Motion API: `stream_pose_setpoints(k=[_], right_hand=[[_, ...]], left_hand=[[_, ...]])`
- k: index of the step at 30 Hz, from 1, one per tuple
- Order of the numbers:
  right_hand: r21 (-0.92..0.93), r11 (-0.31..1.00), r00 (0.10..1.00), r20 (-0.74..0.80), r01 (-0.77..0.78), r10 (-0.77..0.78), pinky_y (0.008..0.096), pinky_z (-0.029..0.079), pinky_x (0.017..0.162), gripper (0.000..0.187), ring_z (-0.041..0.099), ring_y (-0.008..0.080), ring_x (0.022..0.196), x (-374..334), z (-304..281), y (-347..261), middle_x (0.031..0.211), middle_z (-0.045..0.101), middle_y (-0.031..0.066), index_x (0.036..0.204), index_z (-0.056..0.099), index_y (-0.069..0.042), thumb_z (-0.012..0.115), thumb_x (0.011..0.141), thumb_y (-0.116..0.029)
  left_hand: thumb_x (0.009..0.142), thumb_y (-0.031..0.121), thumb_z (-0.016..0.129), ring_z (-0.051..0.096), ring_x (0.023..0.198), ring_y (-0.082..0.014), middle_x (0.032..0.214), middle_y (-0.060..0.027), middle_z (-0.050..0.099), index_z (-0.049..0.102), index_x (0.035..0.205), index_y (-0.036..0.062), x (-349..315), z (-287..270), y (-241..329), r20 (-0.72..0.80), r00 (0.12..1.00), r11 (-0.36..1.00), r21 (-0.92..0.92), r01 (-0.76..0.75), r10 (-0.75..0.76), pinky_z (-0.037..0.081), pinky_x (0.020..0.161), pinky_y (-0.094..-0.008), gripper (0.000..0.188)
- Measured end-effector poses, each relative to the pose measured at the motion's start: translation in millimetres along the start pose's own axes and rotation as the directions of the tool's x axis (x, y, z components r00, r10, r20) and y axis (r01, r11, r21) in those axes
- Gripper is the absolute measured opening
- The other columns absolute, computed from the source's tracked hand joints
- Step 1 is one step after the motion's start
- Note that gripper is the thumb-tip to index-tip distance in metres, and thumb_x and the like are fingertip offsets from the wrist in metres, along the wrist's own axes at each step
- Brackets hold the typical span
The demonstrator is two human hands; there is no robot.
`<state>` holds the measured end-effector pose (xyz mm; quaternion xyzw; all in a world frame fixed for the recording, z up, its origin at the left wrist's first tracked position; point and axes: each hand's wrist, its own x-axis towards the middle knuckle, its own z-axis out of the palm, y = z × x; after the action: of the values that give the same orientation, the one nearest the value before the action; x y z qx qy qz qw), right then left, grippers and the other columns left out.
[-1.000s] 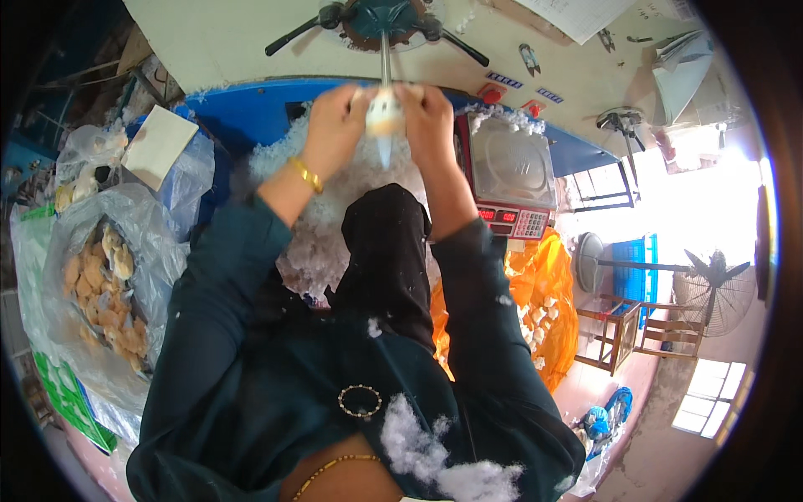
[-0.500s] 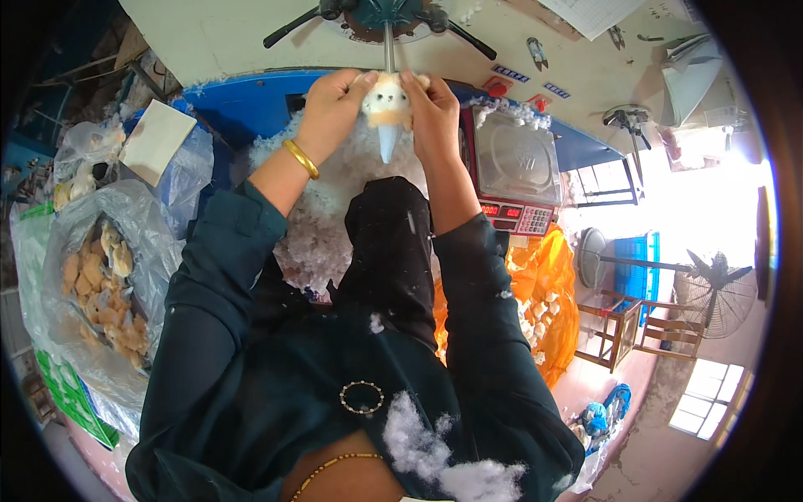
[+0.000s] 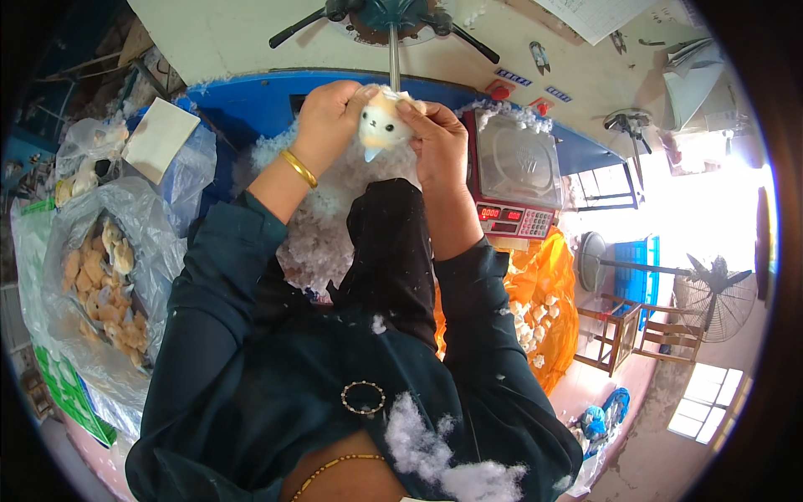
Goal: The person sits on the floor and repeatedly stuffs white cotton into small plush toy shells using both hands. They pick up each toy, insert cotton, and place the stuffed toy into a nearby plastic bag. The process is repeated for multiple toys.
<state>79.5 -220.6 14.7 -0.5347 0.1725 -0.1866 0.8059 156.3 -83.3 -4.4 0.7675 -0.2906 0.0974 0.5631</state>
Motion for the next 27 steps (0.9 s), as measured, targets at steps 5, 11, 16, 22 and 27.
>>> stream_pose_setpoints(k=[5,11,16,22,27], right_hand=[[0.143,0.990,0.999,0.038,-0.017,0.012,0.0173,0.036,0.051,0.011,0.052,0.0045,0.058,30,-32,5,0.073,0.065,0.0024,0.077,0.064,-0.004,0.075,0.077,-0.005],[0.033,0.996,0.996,0.032,0.082,-0.083,0.0171,0.035,0.052,0.010,0.050,0.0034,0.059,-7,-6,2,0.074,0.065,0.0006,0.076,0.065,-0.006,0.075,0.076,-0.004],[0.112,0.993,0.999,0.016,0.038,-0.040,0.0182,0.040,0.053,0.010,0.054,0.0049,0.062,0,-16,4,0.075,0.065,0.0022,0.077,0.064,-0.004,0.074,0.077,-0.002],[0.172,0.985,0.996,0.085,-0.018,0.003,0.0221,0.045,0.060,0.006,0.056,0.0097,0.066,33,-23,3,0.076,0.064,0.0034,0.079,0.064,-0.004,0.069,0.082,-0.004],[-0.006,0.987,0.987,-0.002,0.164,-0.164,0.0198,0.038,0.056,0.002,0.050,0.0068,0.064,-11,-25,4,0.078,0.061,0.0014,0.085,0.064,-0.002,0.064,0.084,-0.003]], left_hand=[[0.089,0.023,0.058,0.055,0.064,-0.0347,0.068,-0.0174,0.055,0.058,0.072,0.0002,-22,18,25,-0.020,0.995,0.994,0.060,-0.093,0.095,0.042,0.057,-0.0419,0.028],[0.090,0.018,0.058,0.060,0.065,-0.0288,0.073,-0.0147,0.063,0.065,0.082,0.0008,-11,4,-7,-0.002,0.998,0.989,0.132,-0.062,0.063,0.046,0.059,-0.0335,0.021],[0.089,0.020,0.056,0.058,0.067,-0.0350,0.071,-0.0163,0.060,0.063,0.080,0.0021,-15,-2,14,0.012,0.992,0.989,0.067,-0.128,0.128,0.045,0.059,-0.0410,0.022],[0.086,0.013,0.058,0.058,0.064,-0.0337,0.069,-0.0156,0.059,0.061,0.080,0.0015,-19,8,23,-0.015,0.994,0.967,0.235,-0.102,0.108,0.046,0.057,-0.0397,0.014],[0.073,0.003,0.057,0.060,0.076,-0.0365,0.078,-0.0158,0.062,0.062,0.083,0.0074,-30,6,12,0.043,0.980,0.951,0.235,-0.200,0.196,0.048,0.066,-0.0443,0.011]])
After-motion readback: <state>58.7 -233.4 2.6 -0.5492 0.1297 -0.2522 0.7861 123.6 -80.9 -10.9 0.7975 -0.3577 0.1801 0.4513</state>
